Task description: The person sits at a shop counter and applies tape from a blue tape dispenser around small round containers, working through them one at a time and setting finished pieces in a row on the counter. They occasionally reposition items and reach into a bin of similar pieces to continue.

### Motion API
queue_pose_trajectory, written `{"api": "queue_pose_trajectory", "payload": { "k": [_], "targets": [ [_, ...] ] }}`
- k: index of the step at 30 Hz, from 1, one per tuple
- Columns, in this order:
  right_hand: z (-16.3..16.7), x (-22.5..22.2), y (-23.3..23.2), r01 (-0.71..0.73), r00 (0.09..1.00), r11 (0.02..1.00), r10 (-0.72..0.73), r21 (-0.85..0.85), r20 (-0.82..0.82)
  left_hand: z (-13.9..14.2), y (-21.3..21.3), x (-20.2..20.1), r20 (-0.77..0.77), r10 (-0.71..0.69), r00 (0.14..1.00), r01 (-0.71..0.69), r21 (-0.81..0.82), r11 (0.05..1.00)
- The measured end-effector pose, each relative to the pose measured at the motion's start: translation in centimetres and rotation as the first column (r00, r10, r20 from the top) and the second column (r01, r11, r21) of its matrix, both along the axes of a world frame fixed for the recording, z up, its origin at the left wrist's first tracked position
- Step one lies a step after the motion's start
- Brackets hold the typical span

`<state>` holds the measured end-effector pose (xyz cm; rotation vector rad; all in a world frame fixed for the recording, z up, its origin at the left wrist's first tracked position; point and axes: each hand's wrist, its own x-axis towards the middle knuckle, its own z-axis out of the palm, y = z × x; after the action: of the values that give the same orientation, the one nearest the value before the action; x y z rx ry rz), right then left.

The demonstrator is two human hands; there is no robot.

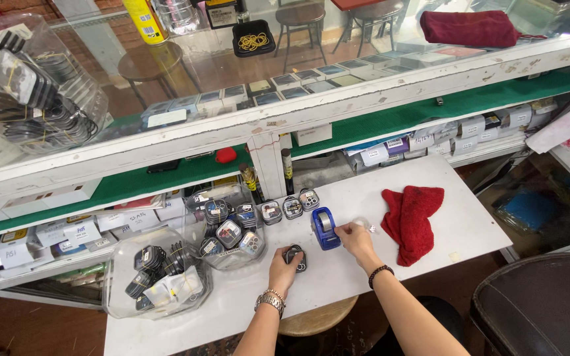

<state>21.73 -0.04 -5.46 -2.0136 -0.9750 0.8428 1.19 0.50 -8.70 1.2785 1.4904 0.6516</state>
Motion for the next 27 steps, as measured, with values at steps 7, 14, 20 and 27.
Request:
{"api": "queue_pose_trajectory", "payload": {
  "k": [7, 14, 20, 27],
  "targets": [
    [-0.1, 0.2, 1.1, -0.073, 0.986, 0.982, 0.045, -0.174, -0.158, 0.4, 0.2, 0.6, -0.476, 0.072, 0.877, 0.081, 0.294, 0.952],
    [0.0, -0.3, 1.3, -0.028, 0.981, 0.98, -0.011, -0.198, -0.194, 1.7, 0.4, 5.0, -0.467, -0.195, 0.863, 0.417, 0.437, 0.797],
    [0.2, -0.7, 1.5, -0.047, 0.984, 0.971, 0.004, -0.236, -0.181, 1.1, 1.5, 6.6, -0.476, -0.173, 0.862, 0.383, 0.389, 0.838],
    [-1.1, 0.0, -0.9, -0.098, 0.951, 0.972, 0.027, -0.214, -0.309, 1.2, 1.6, 6.1, -0.487, -0.193, 0.852, 0.386, 0.335, 0.86]
  ]
}}
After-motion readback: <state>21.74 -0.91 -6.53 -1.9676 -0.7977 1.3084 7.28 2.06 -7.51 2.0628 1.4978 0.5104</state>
